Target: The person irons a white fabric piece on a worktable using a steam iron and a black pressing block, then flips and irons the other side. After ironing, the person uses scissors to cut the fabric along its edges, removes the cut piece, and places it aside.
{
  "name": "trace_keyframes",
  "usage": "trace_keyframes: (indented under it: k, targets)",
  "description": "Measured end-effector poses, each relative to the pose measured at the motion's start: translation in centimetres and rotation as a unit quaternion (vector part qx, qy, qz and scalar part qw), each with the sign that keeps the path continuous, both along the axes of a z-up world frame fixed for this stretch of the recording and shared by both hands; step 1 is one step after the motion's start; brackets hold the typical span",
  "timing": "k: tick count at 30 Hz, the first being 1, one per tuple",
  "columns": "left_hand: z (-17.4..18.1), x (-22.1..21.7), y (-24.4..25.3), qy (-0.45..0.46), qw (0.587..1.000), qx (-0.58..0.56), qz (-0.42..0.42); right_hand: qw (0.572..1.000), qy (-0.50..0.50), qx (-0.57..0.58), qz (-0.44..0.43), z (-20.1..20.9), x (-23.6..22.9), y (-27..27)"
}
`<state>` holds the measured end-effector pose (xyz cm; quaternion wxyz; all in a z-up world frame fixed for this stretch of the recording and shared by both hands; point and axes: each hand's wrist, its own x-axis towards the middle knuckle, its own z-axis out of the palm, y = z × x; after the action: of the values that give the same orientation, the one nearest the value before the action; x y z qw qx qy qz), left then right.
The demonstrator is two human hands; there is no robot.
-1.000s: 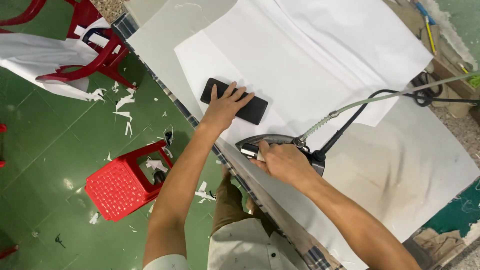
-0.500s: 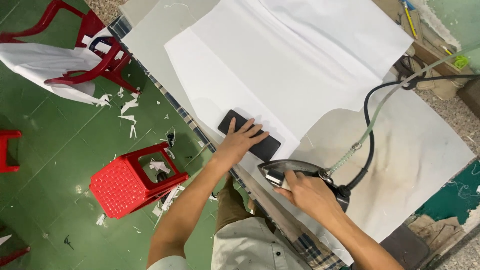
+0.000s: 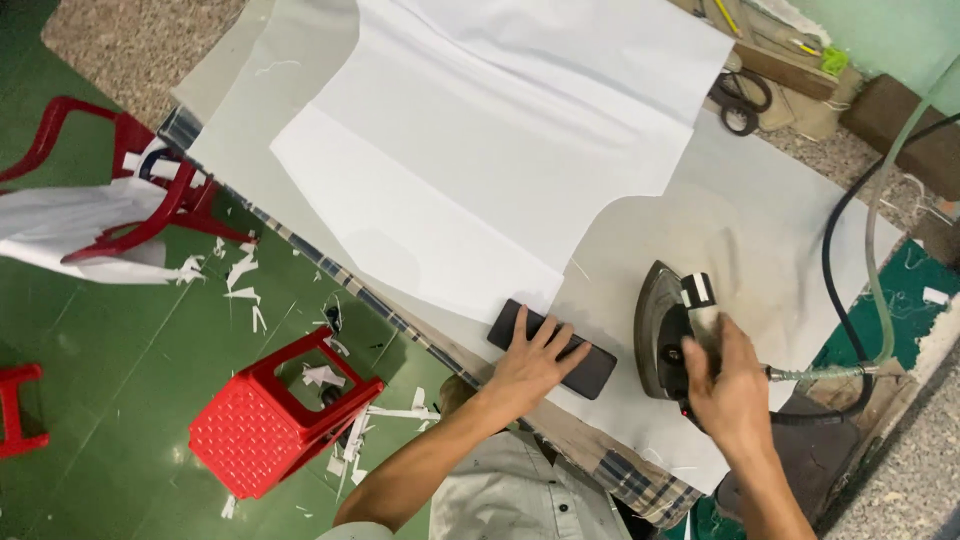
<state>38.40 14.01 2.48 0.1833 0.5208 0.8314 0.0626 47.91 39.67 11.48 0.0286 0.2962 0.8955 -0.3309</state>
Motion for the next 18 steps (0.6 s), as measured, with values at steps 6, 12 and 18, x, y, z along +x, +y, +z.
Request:
trace_keyframes:
  k: [6,12,18]
  targets:
    - [1.7,-6.1,-0.9,0.103,0.992,0.058,0.046,0.857,0.062,0.488,0.15,-1.9,4.1,-4.0]
    - [-0.6,-14.3,-4.4,0.194,0.952,0.144,0.188,0.924,-0.276,0.243,0.107,-1.1,0.5,-0.1]
    - [-1.0,-22.5,-10.9,0.035,0.96,0.237,0.146,0.956,-0.2,-0.075,-0.202,0.6,-8.4,-0.6]
